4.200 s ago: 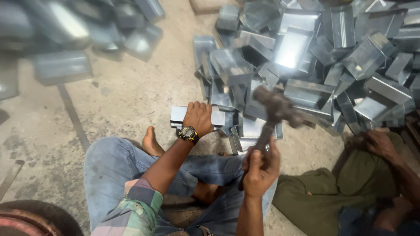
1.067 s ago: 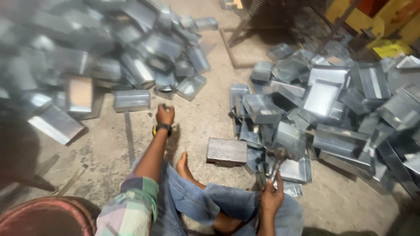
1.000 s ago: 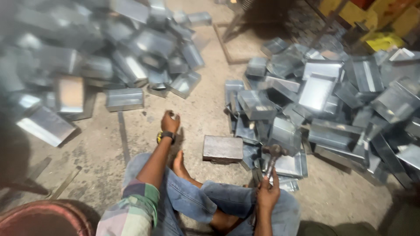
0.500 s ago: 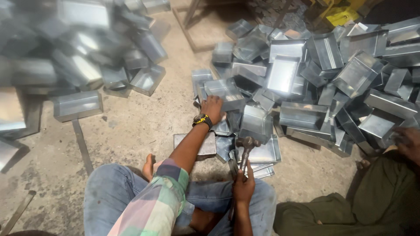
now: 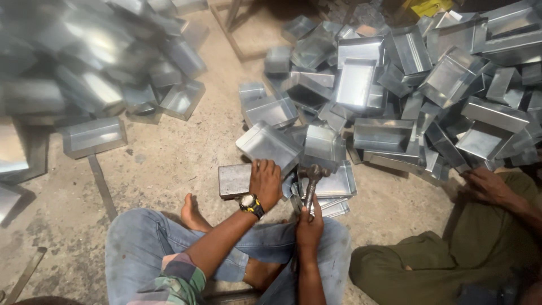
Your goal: The person uses a hammer to flatten and shape the edges of small metal boxes while sitting on the floor.
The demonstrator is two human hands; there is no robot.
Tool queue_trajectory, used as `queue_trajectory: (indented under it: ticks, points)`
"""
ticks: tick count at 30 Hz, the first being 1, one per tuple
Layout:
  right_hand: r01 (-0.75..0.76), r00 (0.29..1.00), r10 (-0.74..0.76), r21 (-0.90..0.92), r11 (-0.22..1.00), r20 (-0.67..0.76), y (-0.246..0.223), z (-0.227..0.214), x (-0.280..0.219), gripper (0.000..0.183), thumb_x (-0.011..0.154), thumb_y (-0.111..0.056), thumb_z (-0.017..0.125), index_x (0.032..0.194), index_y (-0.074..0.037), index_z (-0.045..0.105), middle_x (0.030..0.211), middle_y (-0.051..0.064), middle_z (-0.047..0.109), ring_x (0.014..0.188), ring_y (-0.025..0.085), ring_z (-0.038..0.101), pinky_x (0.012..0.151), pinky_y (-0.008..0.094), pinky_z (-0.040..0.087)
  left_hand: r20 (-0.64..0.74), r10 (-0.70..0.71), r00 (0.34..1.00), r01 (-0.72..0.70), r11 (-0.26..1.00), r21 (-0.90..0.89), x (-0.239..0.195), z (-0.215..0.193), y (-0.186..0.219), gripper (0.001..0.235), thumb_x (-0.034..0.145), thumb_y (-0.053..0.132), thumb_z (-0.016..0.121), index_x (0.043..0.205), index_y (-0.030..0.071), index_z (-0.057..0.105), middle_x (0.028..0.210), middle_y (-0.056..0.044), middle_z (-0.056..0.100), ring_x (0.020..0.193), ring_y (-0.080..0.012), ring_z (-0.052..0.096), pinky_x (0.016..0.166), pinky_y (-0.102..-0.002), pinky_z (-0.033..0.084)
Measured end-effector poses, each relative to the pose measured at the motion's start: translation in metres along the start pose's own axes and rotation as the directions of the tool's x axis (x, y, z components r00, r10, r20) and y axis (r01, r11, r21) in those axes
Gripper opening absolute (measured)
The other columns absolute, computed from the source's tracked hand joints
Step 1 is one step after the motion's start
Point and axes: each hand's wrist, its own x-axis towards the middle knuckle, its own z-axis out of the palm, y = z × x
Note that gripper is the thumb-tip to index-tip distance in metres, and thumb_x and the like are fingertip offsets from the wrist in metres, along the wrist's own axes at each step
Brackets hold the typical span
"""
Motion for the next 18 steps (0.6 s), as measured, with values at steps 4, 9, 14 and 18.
queue_trajectory:
  ticks: [4,9,14,18]
  points:
    - [-0.021,0.999,0.022,0.017,1.0,-0.026,0.004,0.001,-0.001,0.052,0.1,-0.009,0.057,0.151,-0.006,0.05,0.073,-0.005,0.054,0.058,0.006,0.044,0.051,0.024,0.039,0.036,-0.045,0.998,0.047,0.998,-0.044,-0.029,0.022,0.009,0.005,0.081,0.006,0.064,0.085,0.004,0.063,0.093,-0.015,0.058,0.095,-0.033,0.055,0.094,-0.044,0.042]
    - [-0.166,0.986,0.168,0.139,0.976,-0.001,-0.002,0.004,-0.004,0.053,0.1,-0.011,0.056,0.152,-0.011,0.047,0.06,-0.002,0.048,0.044,0.007,0.04,0.039,0.026,0.033,0.085,-0.078,0.993,0.08,0.997,-0.019,-0.059,0.048,-0.001,0.011,0.077,0.006,0.063,0.088,0.005,0.063,0.094,-0.014,0.059,0.093,-0.0322,0.056,0.084,-0.045,0.042]
    - [-0.123,0.992,0.121,0.07,0.99,0.034,-0.004,0.004,-0.006,0.054,0.1,-0.011,0.057,0.153,-0.011,0.047,0.06,-0.002,0.048,0.044,0.006,0.04,0.038,0.025,0.035,0.198,-0.082,0.977,0.087,0.996,-0.017,-0.054,0.055,-0.016,0.022,0.089,0.023,0.064,0.099,0.003,0.067,0.104,-0.014,0.06,0.099,-0.0315,0.055,0.086,-0.045,0.043]
    - [-0.079,0.995,0.08,-0.032,0.996,0.051,0.0,0.003,-0.007,0.053,0.099,-0.011,0.058,0.152,-0.011,0.049,0.062,-0.003,0.05,0.048,0.006,0.042,0.043,0.026,0.036,0.33,-0.154,0.931,0.174,0.984,-0.034,-0.035,0.05,-0.048,0.061,0.092,0.052,0.056,0.124,0.0,0.062,0.135,-0.023,0.052,0.126,-0.0397,0.046,0.105,-0.055,0.032]
